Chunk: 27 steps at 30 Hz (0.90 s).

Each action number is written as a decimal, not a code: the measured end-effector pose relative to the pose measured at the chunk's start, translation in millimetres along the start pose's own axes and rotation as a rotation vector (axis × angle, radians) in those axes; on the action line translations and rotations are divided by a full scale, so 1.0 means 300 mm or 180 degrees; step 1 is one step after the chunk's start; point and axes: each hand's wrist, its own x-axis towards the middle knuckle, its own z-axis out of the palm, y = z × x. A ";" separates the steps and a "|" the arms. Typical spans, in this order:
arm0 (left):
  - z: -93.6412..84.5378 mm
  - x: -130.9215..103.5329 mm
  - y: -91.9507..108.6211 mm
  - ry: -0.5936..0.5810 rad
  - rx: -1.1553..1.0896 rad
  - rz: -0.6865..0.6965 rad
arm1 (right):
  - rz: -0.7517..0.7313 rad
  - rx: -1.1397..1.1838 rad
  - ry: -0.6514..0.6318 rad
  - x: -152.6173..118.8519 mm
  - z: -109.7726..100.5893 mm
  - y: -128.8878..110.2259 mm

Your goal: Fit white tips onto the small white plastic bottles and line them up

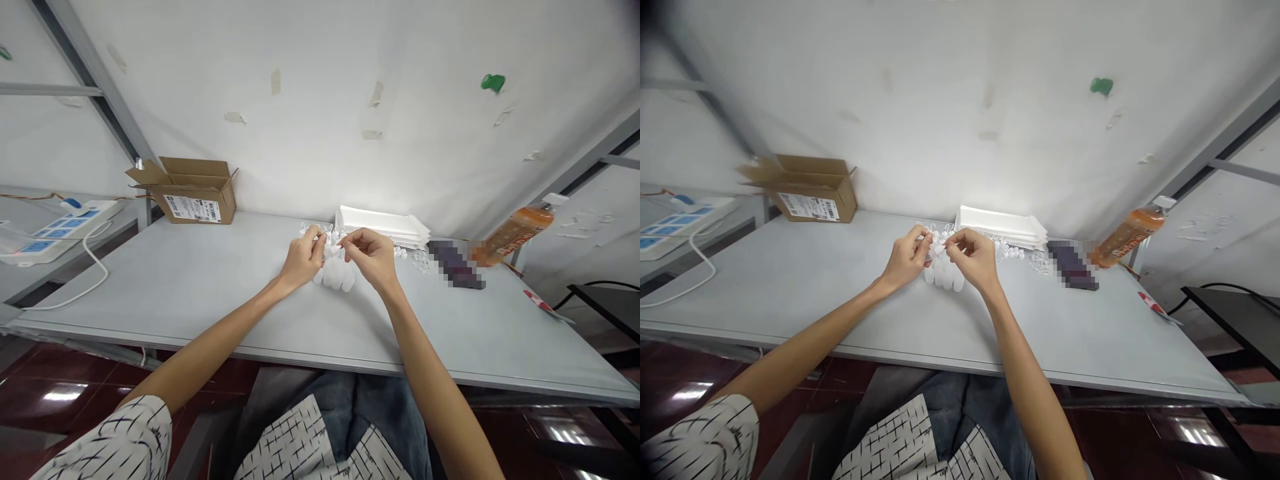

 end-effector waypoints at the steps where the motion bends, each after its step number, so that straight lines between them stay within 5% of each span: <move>1: 0.000 0.000 0.001 0.0012 -0.0002 0.0035 | 0.0001 0.0004 0.0002 0.000 -0.001 0.002; 17: -0.002 0.002 -0.004 0.0170 0.0360 0.0464 | 0.0209 0.0466 -0.0428 -0.016 0.023 0.020; 27: -0.001 0.007 -0.010 0.0201 0.0162 0.0311 | 0.0193 0.0361 -0.0745 -0.013 0.002 0.017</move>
